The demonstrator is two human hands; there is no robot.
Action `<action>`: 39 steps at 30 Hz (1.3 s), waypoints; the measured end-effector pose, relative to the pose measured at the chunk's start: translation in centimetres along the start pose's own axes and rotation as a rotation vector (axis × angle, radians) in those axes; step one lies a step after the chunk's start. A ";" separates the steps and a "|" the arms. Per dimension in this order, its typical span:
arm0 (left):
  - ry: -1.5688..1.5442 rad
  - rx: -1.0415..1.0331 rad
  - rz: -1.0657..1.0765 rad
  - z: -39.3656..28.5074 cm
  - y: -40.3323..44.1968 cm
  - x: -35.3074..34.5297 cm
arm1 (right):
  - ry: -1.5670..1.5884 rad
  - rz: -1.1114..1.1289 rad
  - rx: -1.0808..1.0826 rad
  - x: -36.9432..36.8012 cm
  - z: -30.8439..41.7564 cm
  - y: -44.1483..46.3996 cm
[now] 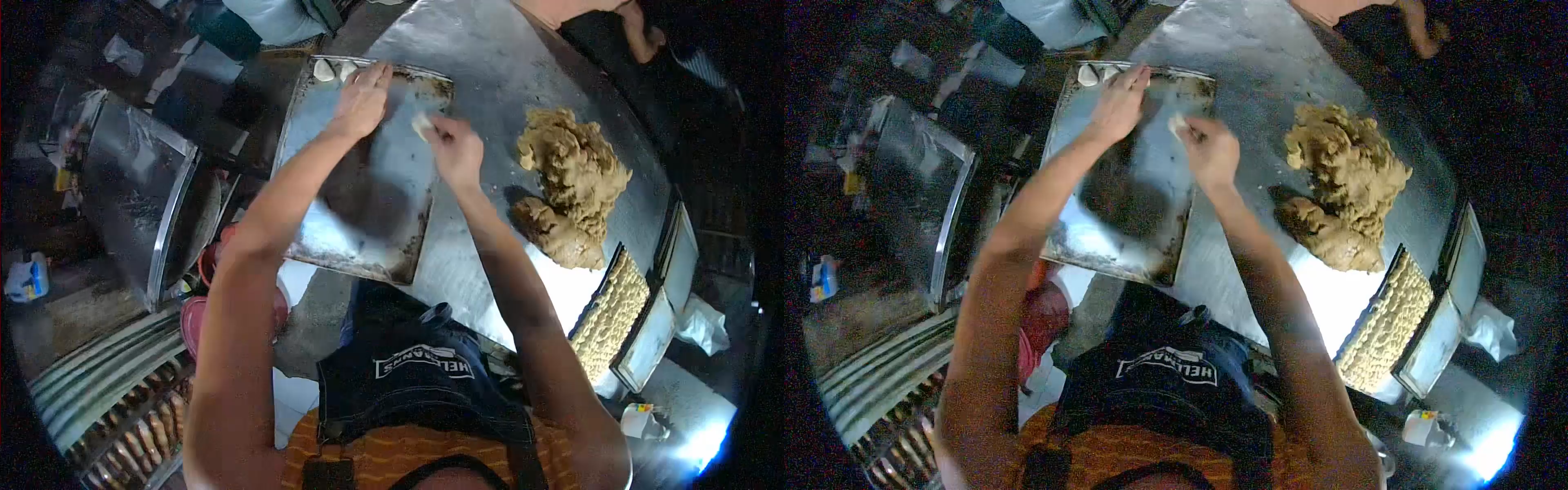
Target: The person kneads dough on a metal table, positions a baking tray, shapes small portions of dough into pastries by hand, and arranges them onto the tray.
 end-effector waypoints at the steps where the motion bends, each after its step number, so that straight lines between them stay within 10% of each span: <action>1: 0.047 -0.041 0.111 0.9 0.3 -2.2 | -0.054 -0.034 0.071 -2.0 1.1 2.5; 19: 0.334 -0.169 -0.075 0.5 -2.3 -3.8 | -0.871 0.056 0.424 -13.9 1.0 6.7; 22: -0.069 -0.094 0.107 1.6 -2.2 -4.6 | -0.771 0.172 0.366 -12.8 1.2 7.1; 26: -0.587 0.209 0.094 -1.7 -4.8 0.3 | -0.317 -0.048 0.415 -0.8 4.3 0.5; 32: -1.027 0.153 0.156 -26.0 -11.5 4.8 | -0.101 0.046 0.220 19.6 -5.7 -18.0; 36: -0.830 0.195 0.205 -35.0 -14.4 1.7 | -0.002 -0.337 -0.249 38.4 -21.2 -27.4; 39: -0.612 0.186 0.099 -38.0 -14.4 3.5 | -0.502 -0.487 -0.567 51.0 -22.0 -28.8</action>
Point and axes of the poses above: each hand's wrist, its own y-axis towards the middle knuckle, its own x-axis out of the back of the hand, z = x × y, the point moved 10 cm from there along y, towards the middle knuckle, and after that the axes turned 9 degrees about y, right-handed, at the moved point
